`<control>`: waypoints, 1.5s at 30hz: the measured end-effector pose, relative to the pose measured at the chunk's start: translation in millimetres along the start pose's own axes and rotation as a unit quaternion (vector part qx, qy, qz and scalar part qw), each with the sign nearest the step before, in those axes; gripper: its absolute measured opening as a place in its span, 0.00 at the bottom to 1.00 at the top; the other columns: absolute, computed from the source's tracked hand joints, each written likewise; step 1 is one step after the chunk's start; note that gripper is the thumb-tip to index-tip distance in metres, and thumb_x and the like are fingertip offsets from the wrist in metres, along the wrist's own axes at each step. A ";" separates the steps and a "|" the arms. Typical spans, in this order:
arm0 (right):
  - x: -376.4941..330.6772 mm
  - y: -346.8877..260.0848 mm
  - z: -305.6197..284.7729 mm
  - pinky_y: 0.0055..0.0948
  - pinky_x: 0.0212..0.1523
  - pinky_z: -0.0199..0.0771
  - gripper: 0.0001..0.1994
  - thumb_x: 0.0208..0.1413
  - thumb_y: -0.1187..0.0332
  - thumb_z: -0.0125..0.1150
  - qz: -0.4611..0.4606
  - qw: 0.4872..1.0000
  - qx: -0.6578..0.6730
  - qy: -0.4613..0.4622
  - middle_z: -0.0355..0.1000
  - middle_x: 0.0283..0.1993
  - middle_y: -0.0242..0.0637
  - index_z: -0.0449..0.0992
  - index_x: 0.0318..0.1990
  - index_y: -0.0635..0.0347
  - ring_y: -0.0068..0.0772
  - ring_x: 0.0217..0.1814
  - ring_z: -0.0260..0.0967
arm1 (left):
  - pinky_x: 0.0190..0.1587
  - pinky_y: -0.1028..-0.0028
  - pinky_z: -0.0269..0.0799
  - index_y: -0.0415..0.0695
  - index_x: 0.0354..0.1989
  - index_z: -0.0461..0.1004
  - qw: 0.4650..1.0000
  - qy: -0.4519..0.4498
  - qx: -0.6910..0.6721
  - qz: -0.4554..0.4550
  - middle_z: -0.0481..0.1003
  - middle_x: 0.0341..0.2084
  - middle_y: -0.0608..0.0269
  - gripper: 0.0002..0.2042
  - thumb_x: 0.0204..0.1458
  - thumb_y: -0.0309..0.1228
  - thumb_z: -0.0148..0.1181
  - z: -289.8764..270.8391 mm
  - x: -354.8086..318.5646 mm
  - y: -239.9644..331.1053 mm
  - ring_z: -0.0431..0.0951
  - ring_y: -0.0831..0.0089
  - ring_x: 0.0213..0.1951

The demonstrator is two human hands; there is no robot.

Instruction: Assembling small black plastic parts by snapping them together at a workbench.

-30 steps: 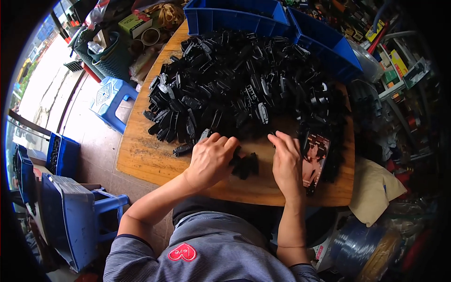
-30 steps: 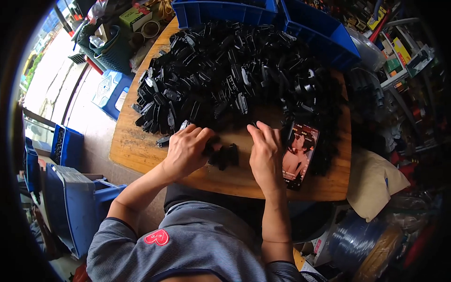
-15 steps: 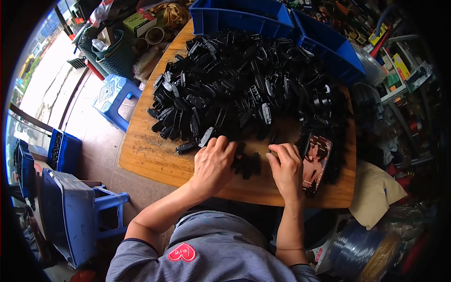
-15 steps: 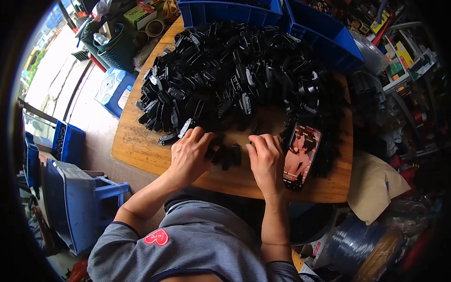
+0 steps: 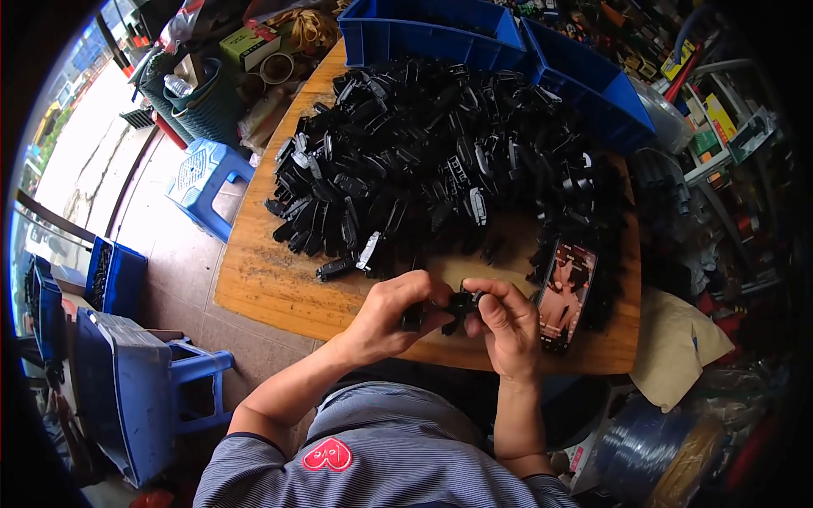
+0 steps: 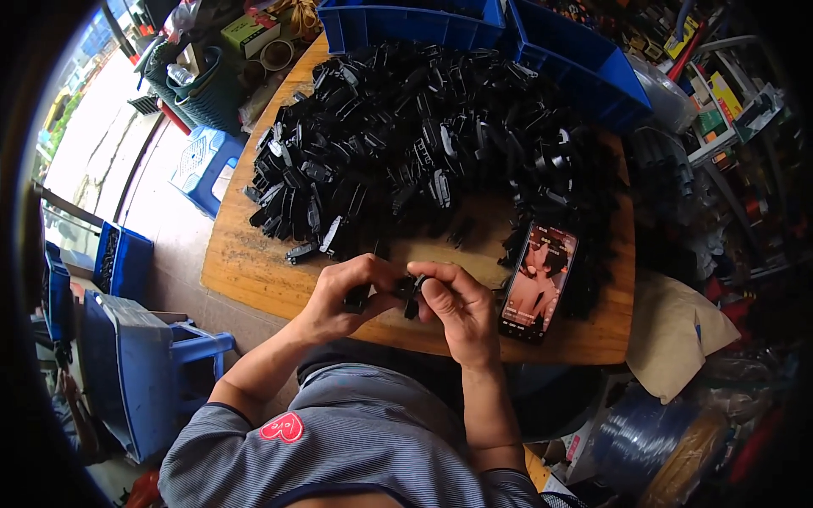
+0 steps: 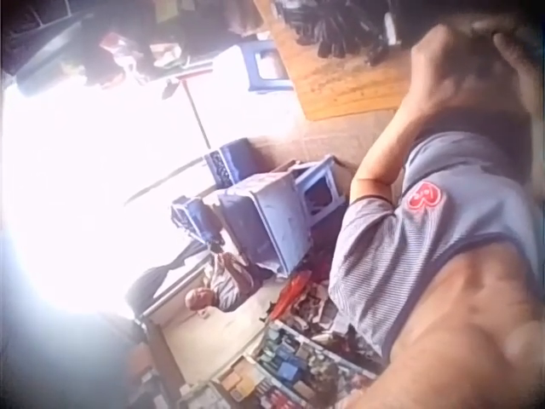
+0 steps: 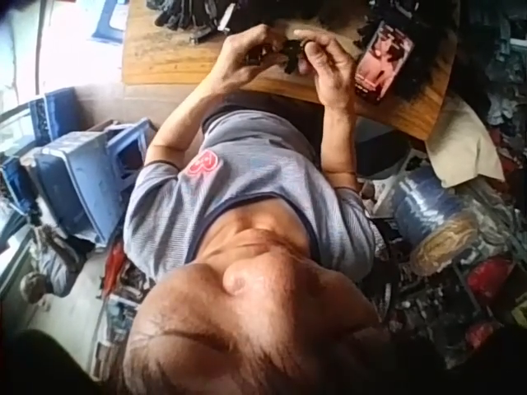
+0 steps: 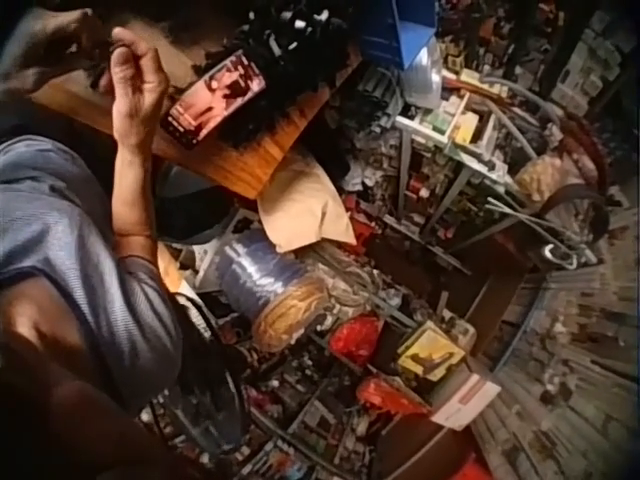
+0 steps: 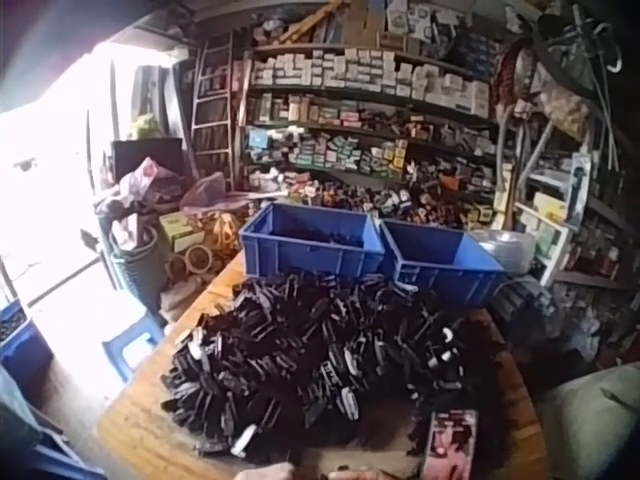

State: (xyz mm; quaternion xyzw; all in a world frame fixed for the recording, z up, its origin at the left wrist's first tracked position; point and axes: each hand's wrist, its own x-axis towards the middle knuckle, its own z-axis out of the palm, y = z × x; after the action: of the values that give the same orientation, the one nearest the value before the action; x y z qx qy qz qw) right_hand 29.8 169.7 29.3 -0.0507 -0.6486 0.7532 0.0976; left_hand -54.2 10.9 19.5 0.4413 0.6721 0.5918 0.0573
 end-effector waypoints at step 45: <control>48.1 -11.8 -1.0 0.19 0.34 0.66 0.13 0.54 0.71 0.56 -0.113 0.943 -0.303 0.079 0.68 0.40 0.33 0.69 0.47 0.65 0.20 0.32 0.63 | 0.21 0.82 0.65 0.40 0.32 0.71 0.919 0.169 -0.181 -0.307 0.71 0.21 0.70 0.08 0.40 0.21 0.57 -30.4 8.1 -0.8 0.70 0.83 0.21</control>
State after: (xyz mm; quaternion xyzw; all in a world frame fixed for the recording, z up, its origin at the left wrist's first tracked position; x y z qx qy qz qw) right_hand -16.0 182.6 43.2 -0.0635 -0.8379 0.4984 0.2135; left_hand -77.7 -6.4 31.3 0.0890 0.6560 0.7223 0.2003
